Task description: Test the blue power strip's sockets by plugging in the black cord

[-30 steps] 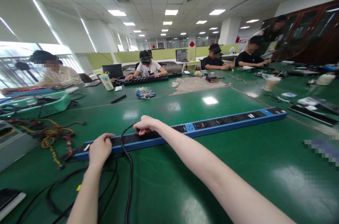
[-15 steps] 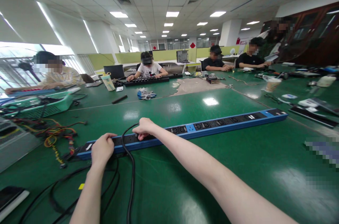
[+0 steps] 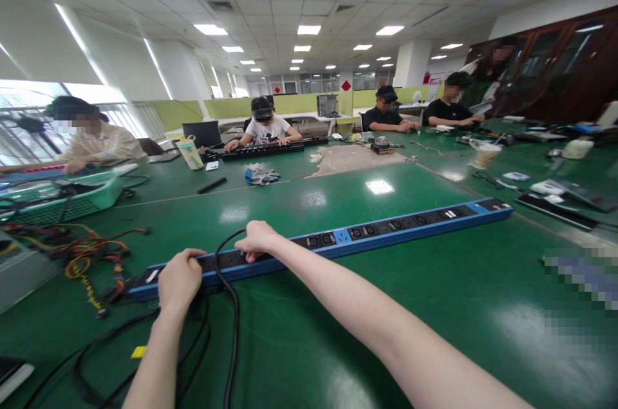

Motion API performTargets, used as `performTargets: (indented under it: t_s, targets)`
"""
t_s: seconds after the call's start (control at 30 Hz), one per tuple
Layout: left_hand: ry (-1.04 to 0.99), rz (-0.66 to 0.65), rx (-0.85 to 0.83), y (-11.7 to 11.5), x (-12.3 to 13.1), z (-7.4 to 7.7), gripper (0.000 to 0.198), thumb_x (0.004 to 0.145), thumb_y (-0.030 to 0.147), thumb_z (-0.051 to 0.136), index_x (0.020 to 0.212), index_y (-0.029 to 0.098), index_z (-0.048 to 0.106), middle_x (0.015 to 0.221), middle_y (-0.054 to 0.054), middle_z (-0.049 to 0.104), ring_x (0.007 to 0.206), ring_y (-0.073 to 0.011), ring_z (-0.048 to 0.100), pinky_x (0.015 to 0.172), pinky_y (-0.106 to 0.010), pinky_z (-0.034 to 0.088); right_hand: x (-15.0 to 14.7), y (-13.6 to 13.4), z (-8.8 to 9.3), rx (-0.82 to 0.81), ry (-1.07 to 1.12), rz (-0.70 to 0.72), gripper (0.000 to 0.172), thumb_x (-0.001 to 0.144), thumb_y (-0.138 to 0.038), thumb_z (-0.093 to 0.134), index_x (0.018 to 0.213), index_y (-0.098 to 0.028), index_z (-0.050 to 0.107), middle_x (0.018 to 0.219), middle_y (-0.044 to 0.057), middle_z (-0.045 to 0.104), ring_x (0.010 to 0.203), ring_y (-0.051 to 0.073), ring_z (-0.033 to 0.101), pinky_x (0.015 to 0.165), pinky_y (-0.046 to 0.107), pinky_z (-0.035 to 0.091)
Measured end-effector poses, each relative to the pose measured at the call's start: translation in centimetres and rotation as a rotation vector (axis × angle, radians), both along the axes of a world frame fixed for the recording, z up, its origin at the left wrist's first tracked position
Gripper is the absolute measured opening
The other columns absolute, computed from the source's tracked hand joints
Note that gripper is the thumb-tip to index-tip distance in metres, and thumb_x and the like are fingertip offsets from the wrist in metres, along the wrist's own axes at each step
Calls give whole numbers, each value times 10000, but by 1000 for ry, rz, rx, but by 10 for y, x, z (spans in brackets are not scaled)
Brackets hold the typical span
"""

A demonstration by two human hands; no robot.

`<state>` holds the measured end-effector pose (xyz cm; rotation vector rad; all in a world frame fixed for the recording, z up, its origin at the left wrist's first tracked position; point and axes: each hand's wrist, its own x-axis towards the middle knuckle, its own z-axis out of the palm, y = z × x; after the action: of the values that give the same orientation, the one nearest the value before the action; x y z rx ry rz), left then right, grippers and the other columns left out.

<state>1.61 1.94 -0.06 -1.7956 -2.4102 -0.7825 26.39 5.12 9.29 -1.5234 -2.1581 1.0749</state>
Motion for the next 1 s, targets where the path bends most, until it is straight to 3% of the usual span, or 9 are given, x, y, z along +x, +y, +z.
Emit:
performTargets:
  t_s: [0.27,0.77,1.0]
  targets:
    - [-37,23,-18,2,-1,-3,410,950,254,415,1125,242,786,1104,-144,762,1011,-320,690,875,-408,525,-3,8,-6,-35,-10,-25,104,722,-229,791,734,-139,741,593,70,734,554,179,738,479,166,514]
    - [-32,64,-30,-5,17,9,416,929,228,432,1124,248,800,1097,-128,765,936,-313,683,829,-408,530,2,-5,-16,118,45,1,233,864,-289,676,684,-151,733,597,42,732,643,122,753,594,128,529]
    - [-19,48,-26,-3,14,6,422,924,229,424,1115,256,799,1107,-127,760,941,-318,679,817,-412,531,1,-8,-10,117,-16,-66,250,857,-324,692,664,-171,738,612,31,738,685,132,760,641,150,547]
